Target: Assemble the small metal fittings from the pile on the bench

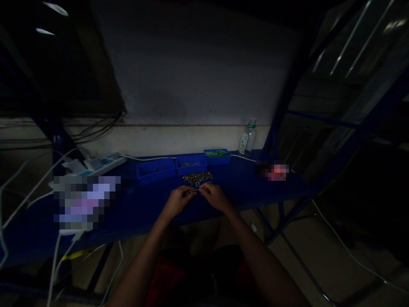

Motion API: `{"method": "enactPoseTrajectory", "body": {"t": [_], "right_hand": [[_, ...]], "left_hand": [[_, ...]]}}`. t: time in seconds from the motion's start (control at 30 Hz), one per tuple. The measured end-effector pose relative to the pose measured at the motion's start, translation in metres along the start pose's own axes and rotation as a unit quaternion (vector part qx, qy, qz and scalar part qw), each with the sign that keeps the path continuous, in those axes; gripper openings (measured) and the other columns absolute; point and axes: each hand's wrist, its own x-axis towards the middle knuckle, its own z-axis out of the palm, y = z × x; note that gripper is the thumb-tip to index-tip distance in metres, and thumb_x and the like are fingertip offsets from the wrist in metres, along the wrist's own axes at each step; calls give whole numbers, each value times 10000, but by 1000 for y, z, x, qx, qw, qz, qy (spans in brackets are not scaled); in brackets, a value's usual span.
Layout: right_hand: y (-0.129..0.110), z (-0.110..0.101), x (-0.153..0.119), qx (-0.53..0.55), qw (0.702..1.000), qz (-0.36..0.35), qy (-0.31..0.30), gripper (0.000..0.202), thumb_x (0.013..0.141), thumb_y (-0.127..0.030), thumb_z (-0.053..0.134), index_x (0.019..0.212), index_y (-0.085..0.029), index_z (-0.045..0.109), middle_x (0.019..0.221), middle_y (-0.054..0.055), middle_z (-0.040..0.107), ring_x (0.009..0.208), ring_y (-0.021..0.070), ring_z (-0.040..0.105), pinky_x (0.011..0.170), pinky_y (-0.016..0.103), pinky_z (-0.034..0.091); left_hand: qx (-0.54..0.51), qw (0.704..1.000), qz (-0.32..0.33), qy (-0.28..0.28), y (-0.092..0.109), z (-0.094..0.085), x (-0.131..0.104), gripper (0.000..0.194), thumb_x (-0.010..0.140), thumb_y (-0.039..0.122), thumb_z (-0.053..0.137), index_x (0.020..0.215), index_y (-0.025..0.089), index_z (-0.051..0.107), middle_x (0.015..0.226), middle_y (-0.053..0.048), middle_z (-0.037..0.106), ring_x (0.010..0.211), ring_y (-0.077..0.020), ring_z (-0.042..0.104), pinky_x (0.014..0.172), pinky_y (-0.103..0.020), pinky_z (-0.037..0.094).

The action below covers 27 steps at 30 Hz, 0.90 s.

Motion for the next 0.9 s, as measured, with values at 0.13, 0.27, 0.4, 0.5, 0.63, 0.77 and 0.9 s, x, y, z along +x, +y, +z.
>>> {"method": "enactPoseTrajectory", "body": {"t": [0.13,0.27,0.4,0.5,0.63,0.77,0.9], "right_hand": [[1,0,1,0,1000,-3,7,178,884,-281,424,877,-201,582,769,1,636,732,120,591,674,206,408],[0,1,0,-30,999,-24,-15,155,871,-271,457,862,-204,597,835,5,638,773,121,579,700,209,398],[-1,2,-1,-58,997,-48,-35,149,871,-270,471,865,-202,604,858,11,619,791,116,557,711,211,382],[0,2,-1,-72,995,-56,-48,150,874,-271,470,861,-199,601,840,12,596,782,112,540,703,212,368],[1,2,-1,-85,993,-66,-56,134,868,-251,481,820,-194,592,790,5,568,760,111,517,683,211,346],[1,2,-1,-92,991,-75,-60,148,869,-247,478,776,-185,575,755,-2,546,723,105,497,650,207,327],[2,2,1,-102,989,-80,-65,157,870,-243,479,754,-176,561,738,-7,539,711,103,489,639,207,314]], "left_hand": [[-6,1000,2,11,1,-1,0,274,806,383,499,880,179,666,861,-53,671,782,-182,612,713,-269,447],[-27,999,16,21,3,-2,-1,278,814,392,496,890,179,658,875,-46,665,792,-173,605,745,-266,445],[-41,999,29,10,4,-2,-2,274,810,391,512,893,173,656,866,-44,659,790,-164,598,741,-259,446],[-48,998,39,-3,4,-1,-3,260,813,376,517,897,175,659,859,-41,654,789,-159,594,726,-252,445],[-49,997,56,-6,6,-2,-3,241,821,358,512,881,185,670,861,-41,647,792,-156,588,718,-249,438],[-45,997,62,-11,9,-2,-3,252,814,373,523,867,180,677,848,-49,641,786,-159,581,702,-248,434],[-54,997,62,-12,9,-2,-3,255,806,375,536,859,172,680,839,-52,637,769,-156,576,702,-250,435]]}}
